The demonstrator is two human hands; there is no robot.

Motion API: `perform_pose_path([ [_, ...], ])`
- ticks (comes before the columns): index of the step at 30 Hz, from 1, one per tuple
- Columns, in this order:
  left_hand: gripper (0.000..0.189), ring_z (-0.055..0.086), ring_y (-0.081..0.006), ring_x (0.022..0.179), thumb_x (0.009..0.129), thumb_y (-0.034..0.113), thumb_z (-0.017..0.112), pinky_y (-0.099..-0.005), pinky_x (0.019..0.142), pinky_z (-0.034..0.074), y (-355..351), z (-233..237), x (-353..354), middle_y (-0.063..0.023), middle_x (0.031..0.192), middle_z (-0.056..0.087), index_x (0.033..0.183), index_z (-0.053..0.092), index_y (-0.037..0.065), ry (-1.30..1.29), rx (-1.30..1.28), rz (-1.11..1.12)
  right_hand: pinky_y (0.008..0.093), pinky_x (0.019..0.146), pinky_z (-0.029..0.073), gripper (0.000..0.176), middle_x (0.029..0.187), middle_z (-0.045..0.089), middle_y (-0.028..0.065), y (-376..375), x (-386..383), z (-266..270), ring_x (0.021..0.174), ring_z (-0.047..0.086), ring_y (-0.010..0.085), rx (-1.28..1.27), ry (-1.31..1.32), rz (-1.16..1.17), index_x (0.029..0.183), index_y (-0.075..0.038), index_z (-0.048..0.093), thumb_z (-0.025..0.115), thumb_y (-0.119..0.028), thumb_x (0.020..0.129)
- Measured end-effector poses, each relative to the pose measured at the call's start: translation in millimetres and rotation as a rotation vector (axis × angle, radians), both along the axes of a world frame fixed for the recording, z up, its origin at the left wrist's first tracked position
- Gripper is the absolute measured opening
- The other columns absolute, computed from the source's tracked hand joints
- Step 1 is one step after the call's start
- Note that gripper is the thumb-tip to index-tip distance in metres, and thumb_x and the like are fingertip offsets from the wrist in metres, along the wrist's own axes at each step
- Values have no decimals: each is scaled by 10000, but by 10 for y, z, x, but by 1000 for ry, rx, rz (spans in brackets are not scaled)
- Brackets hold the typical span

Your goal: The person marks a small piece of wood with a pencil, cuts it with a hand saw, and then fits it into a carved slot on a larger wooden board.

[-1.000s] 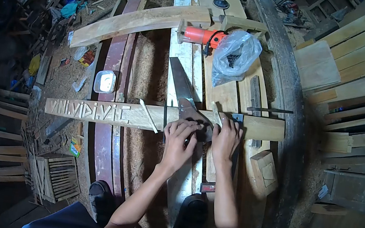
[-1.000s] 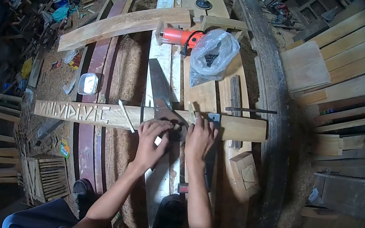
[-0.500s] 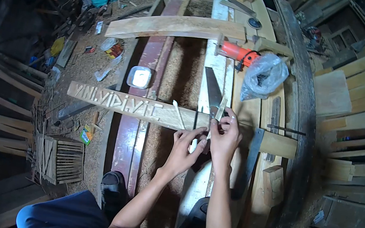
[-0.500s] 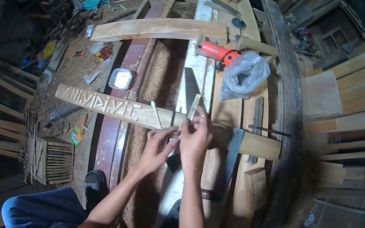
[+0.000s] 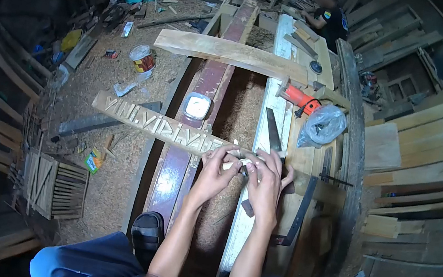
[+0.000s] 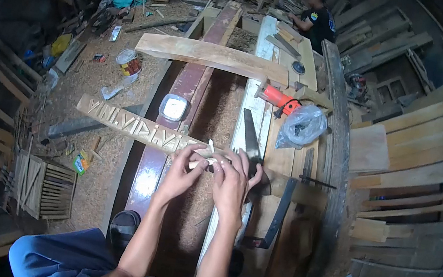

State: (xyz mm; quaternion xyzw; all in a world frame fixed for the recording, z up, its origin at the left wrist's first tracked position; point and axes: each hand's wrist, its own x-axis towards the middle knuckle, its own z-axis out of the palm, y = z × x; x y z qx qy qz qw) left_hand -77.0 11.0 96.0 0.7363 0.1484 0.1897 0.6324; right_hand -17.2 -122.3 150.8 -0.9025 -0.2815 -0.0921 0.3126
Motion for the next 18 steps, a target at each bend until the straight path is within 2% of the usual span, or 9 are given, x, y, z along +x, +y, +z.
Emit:
perform_pose_path([
  [3, 359, 620, -131, 969, 926, 125, 739, -250, 836, 490, 189, 140, -155, -82, 960, 673, 1254, 633, 23, 14, 64, 128, 556, 1152, 144, 164, 1031, 703, 66, 139, -102, 178, 1116, 621, 301, 7, 206, 50, 1029, -133, 762, 691, -241, 929],
  [4, 359, 615, -124, 983, 921, 129, 747, -252, 828, 494, 246, 125, -223, -74, 938, 681, 1247, 638, 26, 39, 191, 142, 497, 1083, 336, 134, 953, 698, 67, 172, -150, 153, 933, 669, 241, 26, 187, 81, 1020, -81, 733, 681, -181, 949],
  [5, 360, 610, -118, 996, 915, 134, 756, -255, 819, 497, 300, 120, -292, -65, 916, 689, 1241, 643, 29, 72, 325, 144, 497, 1083, 336, 134, 953, 698, 67, 214, -199, 98, 933, 669, 241, 26, 201, 91, 1020, -81, 733, 681, -181, 949],
  [7, 333, 635, -112, 946, 914, 151, 760, -277, 796, 505, 379, 89, -343, -50, 865, 712, 1212, 670, 32, 105, 328, 143, 355, 851, 509, 129, 909, 678, 60, 279, -275, -100, 809, 644, 155, 330, 606, 70, 1070, -26, 689, 652, -106, 976],
  [8, 316, 649, -114, 901, 912, 154, 760, -288, 792, 505, 393, 2, -329, -52, 849, 720, 1191, 684, 25, 77, 132, 216, 262, 658, 514, 140, 889, 658, 54, 296, -323, -289, 750, 602, 105, 379, 657, 89, 1107, 13, 649, 623, -68, 996],
  [9, 300, 662, -116, 855, 910, 157, 760, -299, 788, 506, 403, 3, -312, -55, 833, 728, 1170, 698, 19, 44, -64, 291, 282, 732, 521, 162, 910, 663, 59, 347, -375, -347, 781, 610, 122, 381, 681, 92, 1122, 13, 634, 636, -92, 999],
  [10, 286, 565, -108, 768, 934, 217, 734, -361, 994, 331, 389, 18, -325, -10, 805, 721, 1188, 714, 89, 25, -232, 266, 283, 756, 517, 159, 924, 658, 59, 355, -412, -389, 808, 608, 120, 388, 723, 87, 1119, 13, 627, 634, -93, 1001],
  [13, 275, 569, -91, 756, 931, 216, 733, -354, 969, 334, 413, -99, -349, -3, 811, 724, 1181, 719, 103, 95, 61, 271, 281, 823, 494, 156, 960, 616, 49, 408, -409, -665, 895, 589, 108, 428, 749, 132, 1110, 5, 593, 639, -97, 1001],
  [18, 213, 595, -185, 894, 923, 263, 731, -368, 993, 275, 308, -273, -355, -39, 895, 700, 1087, 761, 132, 159, 158, 345, 270, 786, 486, 146, 950, 603, 56, 292, -391, -741, 873, 590, 112, 383, 825, 173, 1126, -4, 581, 613, -74, 1002],
])
